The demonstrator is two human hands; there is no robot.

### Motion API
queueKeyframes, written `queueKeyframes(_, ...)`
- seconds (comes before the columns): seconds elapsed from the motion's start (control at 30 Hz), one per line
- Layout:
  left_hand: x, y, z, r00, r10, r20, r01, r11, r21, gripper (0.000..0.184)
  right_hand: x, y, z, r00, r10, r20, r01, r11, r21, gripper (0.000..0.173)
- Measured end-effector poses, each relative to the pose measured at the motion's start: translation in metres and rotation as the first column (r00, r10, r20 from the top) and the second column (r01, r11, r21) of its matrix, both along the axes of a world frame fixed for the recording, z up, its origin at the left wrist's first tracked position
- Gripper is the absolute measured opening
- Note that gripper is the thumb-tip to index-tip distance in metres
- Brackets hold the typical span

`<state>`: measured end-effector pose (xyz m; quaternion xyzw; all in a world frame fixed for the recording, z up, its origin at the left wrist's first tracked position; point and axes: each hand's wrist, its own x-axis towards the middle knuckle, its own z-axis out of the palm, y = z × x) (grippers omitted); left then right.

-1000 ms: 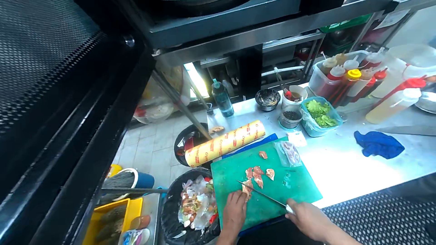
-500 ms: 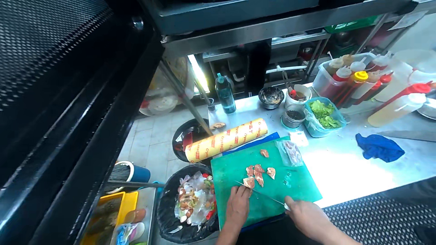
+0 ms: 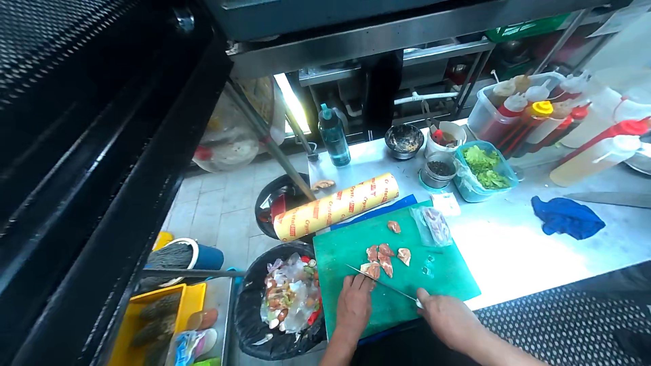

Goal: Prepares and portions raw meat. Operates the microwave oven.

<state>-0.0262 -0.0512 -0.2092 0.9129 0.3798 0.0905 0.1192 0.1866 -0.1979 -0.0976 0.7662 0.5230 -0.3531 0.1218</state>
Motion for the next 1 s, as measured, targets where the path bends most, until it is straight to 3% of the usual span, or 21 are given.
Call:
queueKeyframes(0.1, 0.000, 0.001, -0.001, 1.000, 0.004, 0.002, -0.004, 1.000, -0.005, 0.029, 0.010, -0.008, 0.013, 0.999, -0.004, -0.033, 0.003, 0.999, -0.044, 0.035)
queueKeyframes(0.27, 0.000, 0.000, -0.005, 1.000, -0.003, 0.007, 0.003, 1.000, -0.006, 0.027, -0.008, 0.034, -0.038, 0.993, -0.037, -0.114, 0.037, 0.999, -0.003, 0.039)
queueKeyframes(0.4, -0.005, -0.004, -0.002, 0.991, 0.130, 0.024, -0.127, 0.989, -0.081, 0.024, -0.005, 0.025, -0.034, 0.993, -0.037, -0.114, 0.038, 0.999, 0.002, 0.040)
queueKeyframes(0.47, -0.011, -0.006, 0.008, 0.950, 0.310, 0.024, -0.297, 0.927, -0.228, 0.023, 0.012, 0.001, -0.026, 0.991, -0.058, -0.119, 0.056, 0.998, -0.020, 0.041)
queueKeyframes(0.57, -0.023, -0.005, 0.022, 0.837, 0.547, -0.032, -0.501, 0.741, -0.448, 0.033, 0.037, -0.028, -0.024, 0.991, -0.073, -0.114, 0.069, 0.997, -0.032, 0.046)
queueKeyframes(0.63, -0.028, -0.001, 0.029, 0.779, 0.625, -0.053, -0.539, 0.624, -0.566, 0.030, 0.038, -0.034, -0.027, 0.984, -0.114, -0.134, 0.112, 0.993, -0.021, 0.051)
queueKeyframes(0.7, -0.026, 0.004, 0.032, 0.743, 0.669, -0.009, -0.529, 0.579, -0.621, 0.027, 0.030, -0.031, -0.024, 0.967, -0.173, -0.185, 0.178, 0.984, 0.007, 0.053)
queueKeyframes(0.77, -0.017, 0.007, 0.032, 0.719, 0.691, 0.074, -0.506, 0.593, -0.626, 0.027, 0.022, -0.024, -0.015, 0.958, -0.183, -0.221, 0.194, 0.980, 0.030, 0.054)
queueKeyframes(0.83, -0.011, 0.005, 0.026, 0.748, 0.644, 0.161, -0.471, 0.686, -0.555, 0.024, 0.016, -0.017, -0.003, 0.958, -0.159, -0.239, 0.174, 0.984, 0.045, 0.054)
queueKeyframes(0.93, -0.015, -0.003, 0.008, 0.875, 0.401, 0.270, -0.337, 0.907, -0.252, 0.014, 0.011, -0.012, 0.005, 0.964, -0.105, -0.243, 0.121, 0.991, 0.049, 0.052)
queueKeyframes(1.0, -0.021, -0.007, -0.003, 0.920, 0.259, 0.293, -0.240, 0.966, -0.102, 0.012, 0.011, -0.012, 0.004, 0.969, -0.079, -0.235, 0.090, 0.995, 0.034, 0.050)
